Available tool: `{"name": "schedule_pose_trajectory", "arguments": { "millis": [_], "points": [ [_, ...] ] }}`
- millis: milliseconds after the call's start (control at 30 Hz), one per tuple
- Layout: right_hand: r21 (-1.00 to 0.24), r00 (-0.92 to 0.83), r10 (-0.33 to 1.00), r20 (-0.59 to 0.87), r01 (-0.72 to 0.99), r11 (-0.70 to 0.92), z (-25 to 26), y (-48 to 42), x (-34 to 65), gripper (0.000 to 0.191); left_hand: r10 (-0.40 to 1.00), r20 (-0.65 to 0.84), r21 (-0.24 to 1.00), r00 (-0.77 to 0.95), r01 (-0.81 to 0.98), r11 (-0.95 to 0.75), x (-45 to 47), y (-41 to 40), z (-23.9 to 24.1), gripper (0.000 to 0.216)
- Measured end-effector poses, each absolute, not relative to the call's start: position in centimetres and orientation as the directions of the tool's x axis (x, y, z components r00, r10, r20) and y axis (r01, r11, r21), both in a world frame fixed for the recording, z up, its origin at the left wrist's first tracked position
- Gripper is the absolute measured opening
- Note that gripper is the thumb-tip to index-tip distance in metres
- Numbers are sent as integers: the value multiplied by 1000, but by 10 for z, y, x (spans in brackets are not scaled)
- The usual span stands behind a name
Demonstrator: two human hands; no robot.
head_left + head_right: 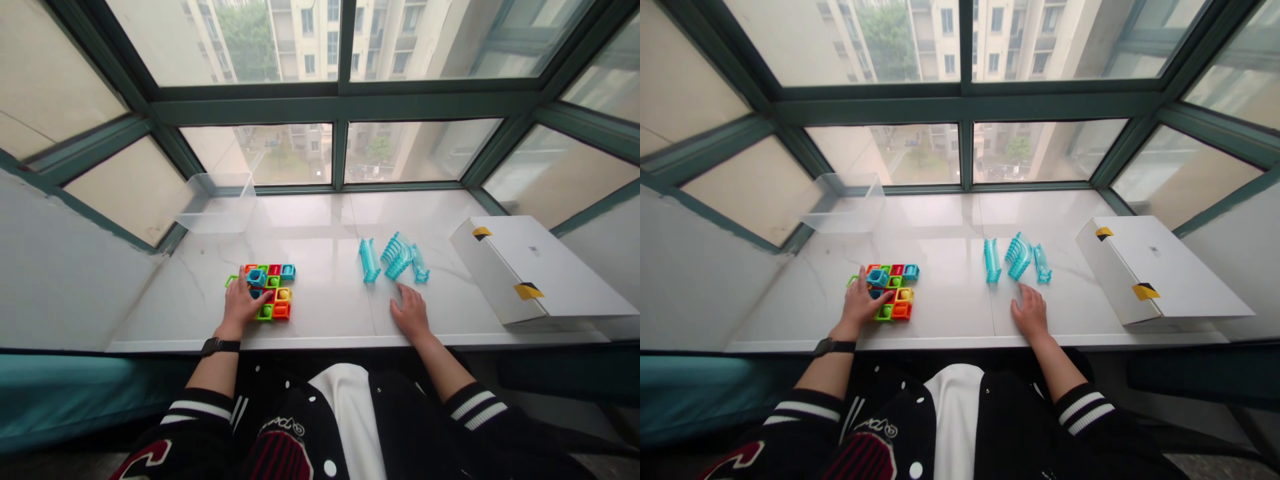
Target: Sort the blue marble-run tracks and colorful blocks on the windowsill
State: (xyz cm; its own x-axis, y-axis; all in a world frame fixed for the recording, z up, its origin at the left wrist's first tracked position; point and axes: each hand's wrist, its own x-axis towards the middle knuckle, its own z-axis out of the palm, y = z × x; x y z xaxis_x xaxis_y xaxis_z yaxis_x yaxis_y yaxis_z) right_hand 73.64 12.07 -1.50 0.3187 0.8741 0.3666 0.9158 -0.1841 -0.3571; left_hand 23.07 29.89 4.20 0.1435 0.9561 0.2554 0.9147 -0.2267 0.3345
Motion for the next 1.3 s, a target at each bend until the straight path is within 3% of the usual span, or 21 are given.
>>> {"name": "schedule_pose_trajectory", "arguments": {
  "millis": [600, 867, 1133, 1300],
  "points": [
    [-379, 321, 876, 361, 908, -177, -16, 122, 738, 55, 906, 379, 514, 187, 772, -374, 373, 216, 31, 88],
    [-405, 339, 871, 355, 896, -183, -13, 122, 737, 50, 899, 376, 523, 225, 749, -406, 384, 207, 33, 80],
    [-613, 365, 844, 393, 788, -55, 6, 117, 732, 24, 895, 398, 527, 203, 747, -404, 382, 208, 25, 73],
    [-716, 126, 939, 321, 681, 153, 42, 126, 675, 27, 895, 366, 469, 256, 780, -415, 383, 207, 29, 68]
  ]
}}
